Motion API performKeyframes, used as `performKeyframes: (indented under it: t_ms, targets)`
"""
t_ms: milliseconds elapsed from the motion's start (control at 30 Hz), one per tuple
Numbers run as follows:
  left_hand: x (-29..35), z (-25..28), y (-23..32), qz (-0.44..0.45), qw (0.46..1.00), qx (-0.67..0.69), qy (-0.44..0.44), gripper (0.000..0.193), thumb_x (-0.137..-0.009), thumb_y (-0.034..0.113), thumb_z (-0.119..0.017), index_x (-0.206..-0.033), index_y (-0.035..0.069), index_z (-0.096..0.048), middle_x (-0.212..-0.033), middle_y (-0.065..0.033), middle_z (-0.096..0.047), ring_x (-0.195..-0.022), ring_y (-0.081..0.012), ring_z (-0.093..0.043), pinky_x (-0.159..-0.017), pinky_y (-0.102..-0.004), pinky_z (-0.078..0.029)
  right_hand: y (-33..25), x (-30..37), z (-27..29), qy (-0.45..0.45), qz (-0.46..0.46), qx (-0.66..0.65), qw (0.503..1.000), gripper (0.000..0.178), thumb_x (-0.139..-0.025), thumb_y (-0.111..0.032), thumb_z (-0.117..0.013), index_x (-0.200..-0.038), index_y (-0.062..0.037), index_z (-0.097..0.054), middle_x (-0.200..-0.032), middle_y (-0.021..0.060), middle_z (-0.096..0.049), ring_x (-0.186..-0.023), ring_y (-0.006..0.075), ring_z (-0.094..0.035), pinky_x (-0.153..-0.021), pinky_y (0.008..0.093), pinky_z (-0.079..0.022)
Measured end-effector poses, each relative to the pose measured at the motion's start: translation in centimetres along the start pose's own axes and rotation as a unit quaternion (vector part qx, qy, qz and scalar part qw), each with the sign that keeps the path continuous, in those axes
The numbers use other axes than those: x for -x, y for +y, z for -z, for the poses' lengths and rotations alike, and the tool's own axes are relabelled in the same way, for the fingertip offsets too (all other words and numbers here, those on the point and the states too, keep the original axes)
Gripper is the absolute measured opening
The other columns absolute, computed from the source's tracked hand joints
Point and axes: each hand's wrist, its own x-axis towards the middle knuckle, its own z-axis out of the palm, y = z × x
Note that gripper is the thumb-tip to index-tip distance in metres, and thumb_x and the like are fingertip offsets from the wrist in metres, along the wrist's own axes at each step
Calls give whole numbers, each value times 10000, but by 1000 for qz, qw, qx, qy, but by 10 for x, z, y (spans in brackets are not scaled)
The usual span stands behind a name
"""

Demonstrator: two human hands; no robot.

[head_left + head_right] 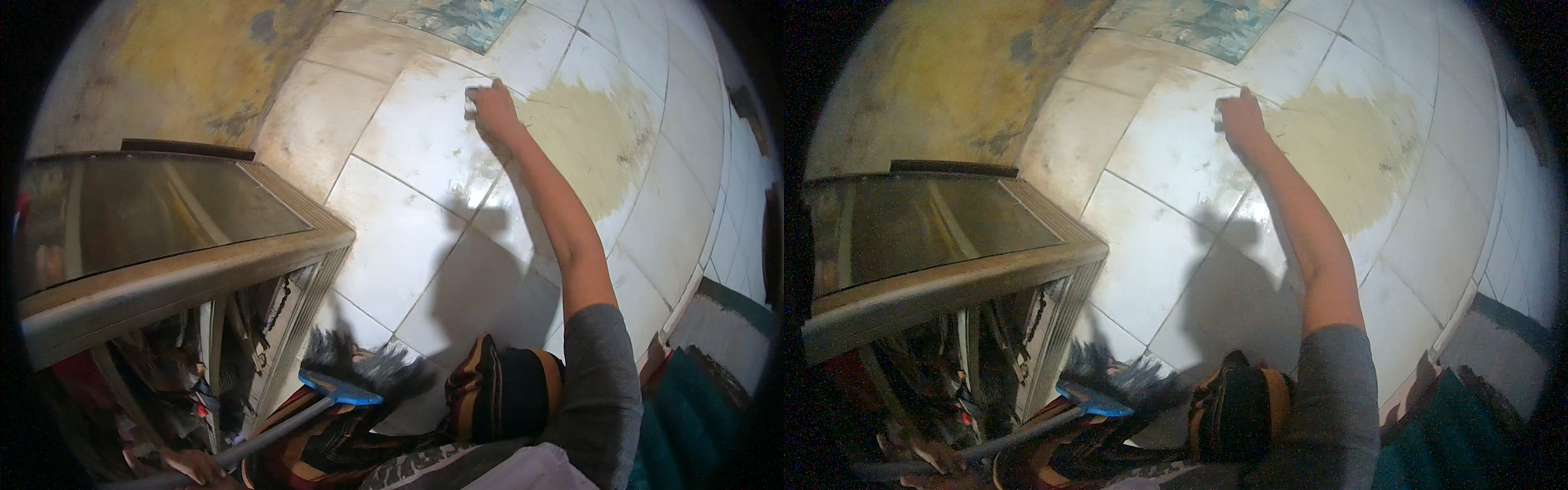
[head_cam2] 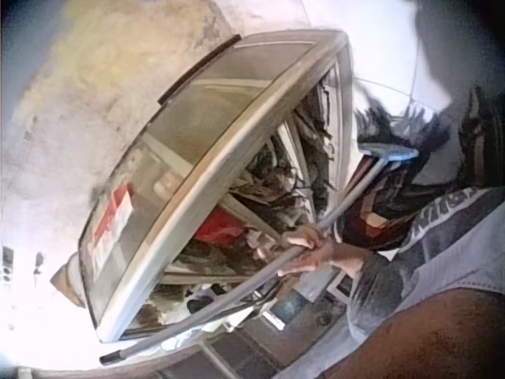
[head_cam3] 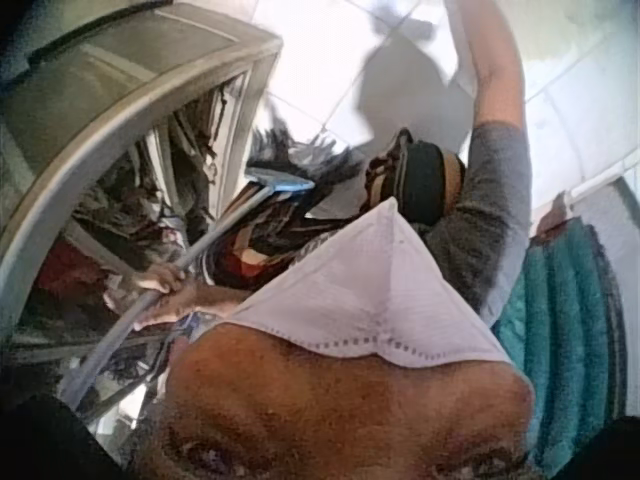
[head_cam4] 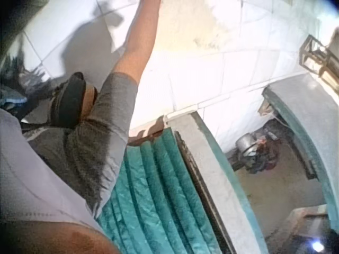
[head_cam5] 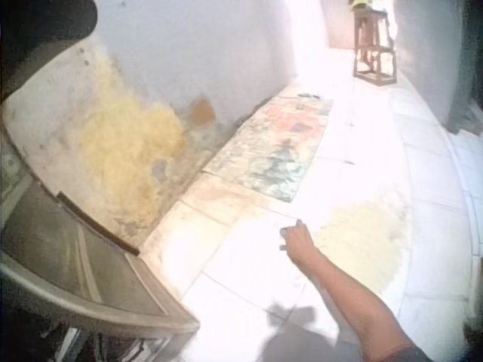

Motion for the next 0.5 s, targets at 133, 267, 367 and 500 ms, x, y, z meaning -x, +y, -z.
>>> performKeyframes:
  t_ms: [133,267,367,500]
  targets:
    - [-6,0,-11,-1,999,32,5,613,-846,566,-277,-1266,120,-273,-508,-11,-284,-332,-86,-189,-284,-222,-169,-15,3,-7,52,35,60,996,220,-574,-145,-664,-768,-75,-589,-813,106,-577,-840,266,-493,-676,354,-420]
    - [-5,41,-49,-117,928,-337,108,578,-854,549,-277,-1281,159,-261,-526,-22,-287,-348,-89,-208,-292,-229,-185,-1,-24,4,21,9,23,999,171,-619,-143,-641,-770,-80,-593,-807,96,-586,-842,268,-499,-694,370,-419]
    - [1,14,-29,-1,993,108,-50,568,-861,536,-277,-1295,172,-243,-524,-22,-283,-346,-89,-204,-297,-228,-197,-26,-3,-16,-107,108,-72,986,215,-571,-197,-672,-754,-111,-598,-746,100,-591,-839,286,-493,-729,375,-419]
    - [-6,20,-15,-5,998,55,-2,578,-858,544,-266,-1302,174,-246,-516,-19,-274,-344,-86,-199,-295,-220,-196,-55,-20,-10,-53,117,-35,991,186,-581,-185,-660,-734,-106,-589,-749,98,-593,-847,299,-487,-739,382,-409]
